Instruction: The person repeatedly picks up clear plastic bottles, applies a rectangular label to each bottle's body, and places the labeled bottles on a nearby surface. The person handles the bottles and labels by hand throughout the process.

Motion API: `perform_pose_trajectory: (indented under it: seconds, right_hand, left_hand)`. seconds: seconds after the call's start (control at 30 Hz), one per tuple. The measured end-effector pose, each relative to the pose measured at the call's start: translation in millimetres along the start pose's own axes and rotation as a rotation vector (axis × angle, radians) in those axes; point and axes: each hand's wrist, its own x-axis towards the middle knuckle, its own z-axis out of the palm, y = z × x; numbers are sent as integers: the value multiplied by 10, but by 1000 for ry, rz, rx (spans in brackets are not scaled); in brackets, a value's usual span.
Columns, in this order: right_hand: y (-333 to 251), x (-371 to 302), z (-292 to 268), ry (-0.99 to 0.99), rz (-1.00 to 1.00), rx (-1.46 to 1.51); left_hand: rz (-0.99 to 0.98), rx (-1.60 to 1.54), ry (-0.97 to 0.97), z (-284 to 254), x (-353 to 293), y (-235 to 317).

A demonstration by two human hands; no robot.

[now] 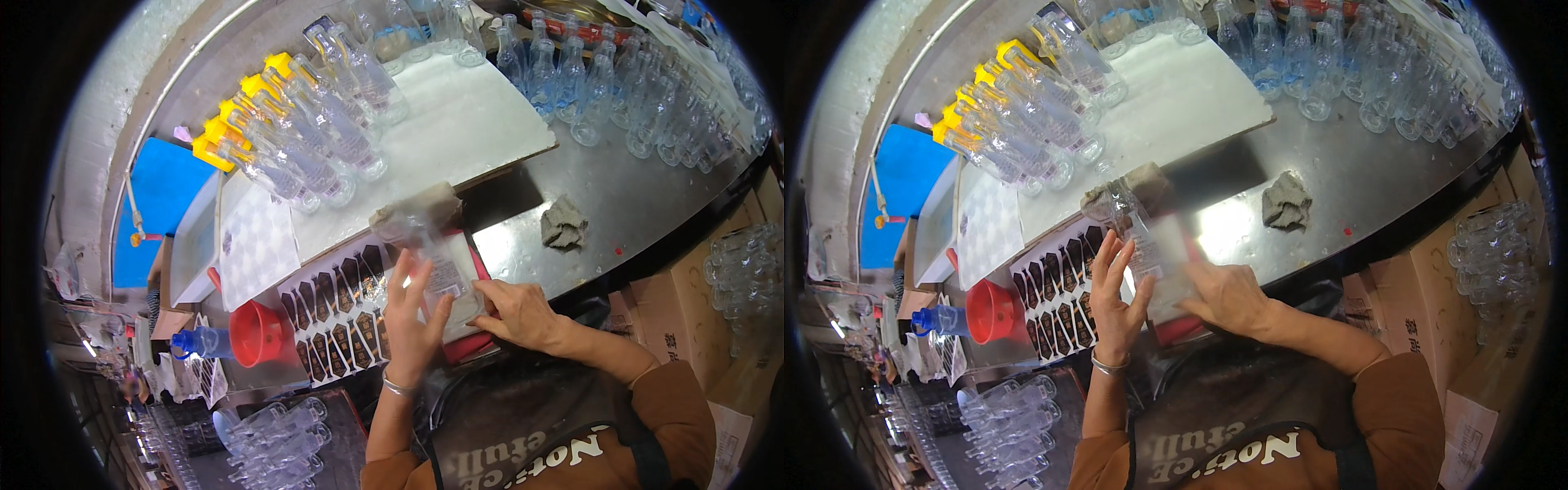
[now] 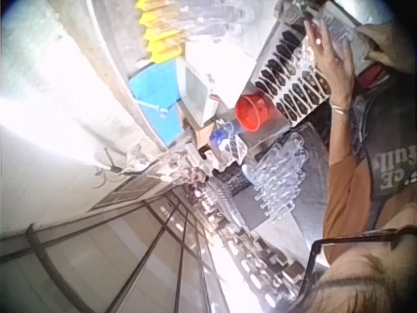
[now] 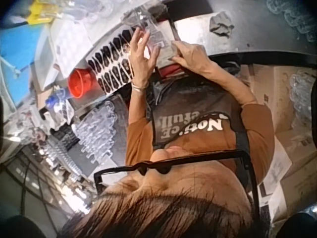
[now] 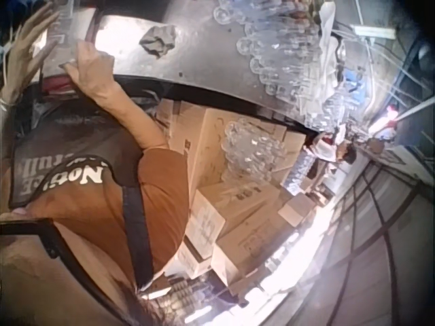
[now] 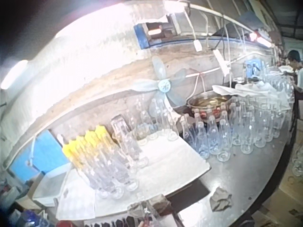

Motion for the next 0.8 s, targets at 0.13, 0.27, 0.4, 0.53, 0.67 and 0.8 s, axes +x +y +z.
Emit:
perform_pose_trajectory:
  seconds: [0.13, 0.27, 0.4, 0.53, 0.67, 0.8]
  right_hand:
    - [77, -18, -5, -29, 4, 32]
    - [140, 47, -119, -136, 78, 255]
    - [227, 212, -332, -189, 266, 430]
    - [367, 406, -167, -98, 312, 623]
    - [221, 603, -159, -161, 273, 552]
    - [152, 651, -157, -190, 304, 491]
  left_hand:
    - [11, -10, 13, 47, -22, -13]
    - [-35, -42, 21, -28, -38, 5]
    - [-152, -269, 68, -8, -52, -82]
    - [-131, -226, 67, 5, -41, -53]
    - [-141, -202, 76, 47, -39, -16]
    - [-134, -231, 73, 77, -50, -51]
